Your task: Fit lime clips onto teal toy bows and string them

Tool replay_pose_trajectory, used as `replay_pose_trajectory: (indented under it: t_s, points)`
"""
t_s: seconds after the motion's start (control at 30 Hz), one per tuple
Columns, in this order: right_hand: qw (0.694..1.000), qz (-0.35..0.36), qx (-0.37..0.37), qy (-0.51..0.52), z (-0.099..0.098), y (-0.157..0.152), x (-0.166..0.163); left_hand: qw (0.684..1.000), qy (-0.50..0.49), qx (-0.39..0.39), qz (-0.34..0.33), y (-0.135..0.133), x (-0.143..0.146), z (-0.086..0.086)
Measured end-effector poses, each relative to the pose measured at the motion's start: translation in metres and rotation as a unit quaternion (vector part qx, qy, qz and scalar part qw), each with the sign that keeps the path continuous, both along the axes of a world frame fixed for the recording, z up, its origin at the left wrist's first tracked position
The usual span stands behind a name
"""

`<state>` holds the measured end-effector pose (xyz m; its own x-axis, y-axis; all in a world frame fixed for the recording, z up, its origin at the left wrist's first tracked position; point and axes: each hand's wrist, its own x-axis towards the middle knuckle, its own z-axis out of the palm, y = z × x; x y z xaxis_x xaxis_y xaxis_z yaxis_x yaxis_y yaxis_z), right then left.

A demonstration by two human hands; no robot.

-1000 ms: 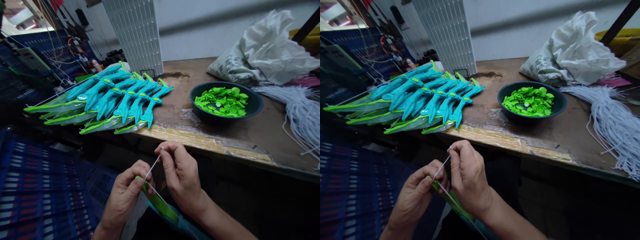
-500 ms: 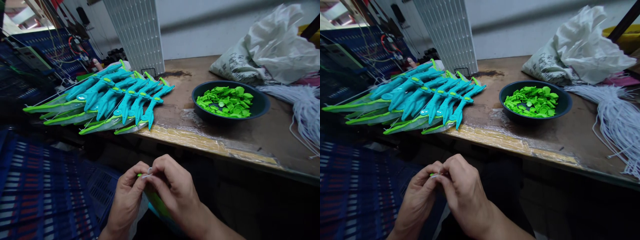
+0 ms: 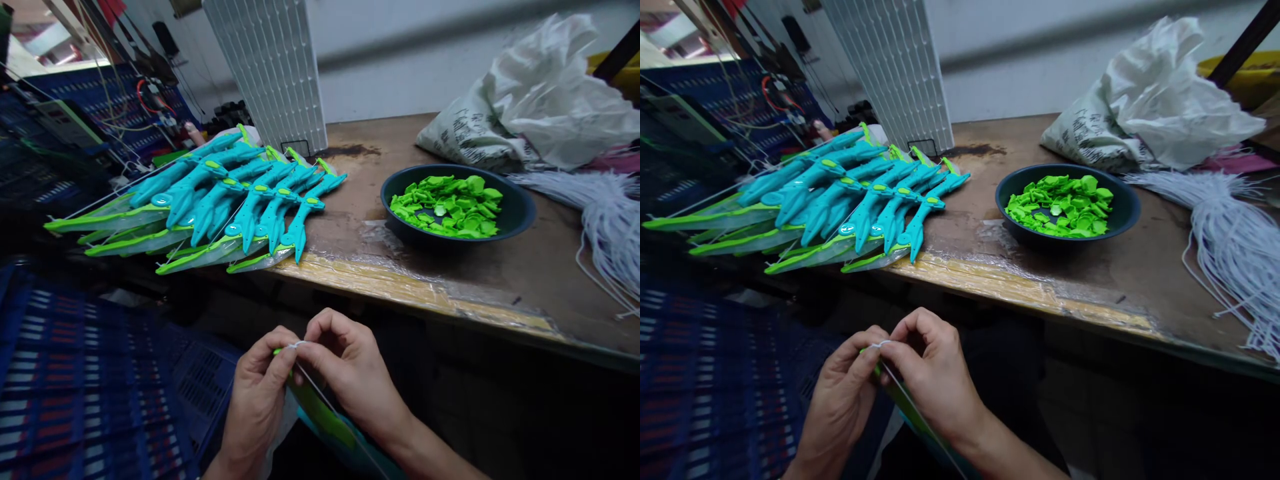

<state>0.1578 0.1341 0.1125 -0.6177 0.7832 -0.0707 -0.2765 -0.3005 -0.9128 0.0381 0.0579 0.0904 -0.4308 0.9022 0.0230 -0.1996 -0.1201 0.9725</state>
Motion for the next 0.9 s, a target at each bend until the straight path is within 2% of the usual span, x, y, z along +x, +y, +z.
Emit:
replay_pose_trajectory:
  t_s: [0.17,0.27,0.4,0.47,0.6,0.7,0.8,0.9]
  points:
    - [0.984,-0.070,0.153,-0.053,-0.007,-0.004,0.000,0.998,-0.026,-0.022,0.043,0.003,0.004,0.002]
    - [0.971,-0.066,0.227,-0.044,-0.009,-0.007,0.002,0.995,-0.037,-0.045,0.077,0.004,0.007,0.001]
    - [0.959,-0.057,0.277,-0.022,-0.007,-0.009,0.007,0.994,-0.029,-0.060,0.091,0.004,0.007,-0.001]
    - [0.957,-0.050,0.284,-0.010,-0.003,-0.008,0.008,0.995,-0.023,-0.064,0.073,0.004,0.004,-0.001]
    - [0.955,-0.037,0.294,-0.016,0.004,-0.004,0.009,0.998,-0.008,-0.057,-0.010,0.002,-0.005,-0.001]
    - [0.959,-0.042,0.278,-0.042,0.007,-0.004,0.007,0.998,0.004,-0.058,-0.030,0.000,-0.011,-0.004]
    - [0.969,-0.058,0.233,-0.060,0.007,-0.005,0.006,0.998,0.017,-0.064,-0.016,0.000,-0.011,-0.007]
    - [0.986,-0.051,0.149,-0.060,0.005,-0.004,0.005,0.997,0.027,-0.069,-0.009,0.001,-0.010,-0.009]
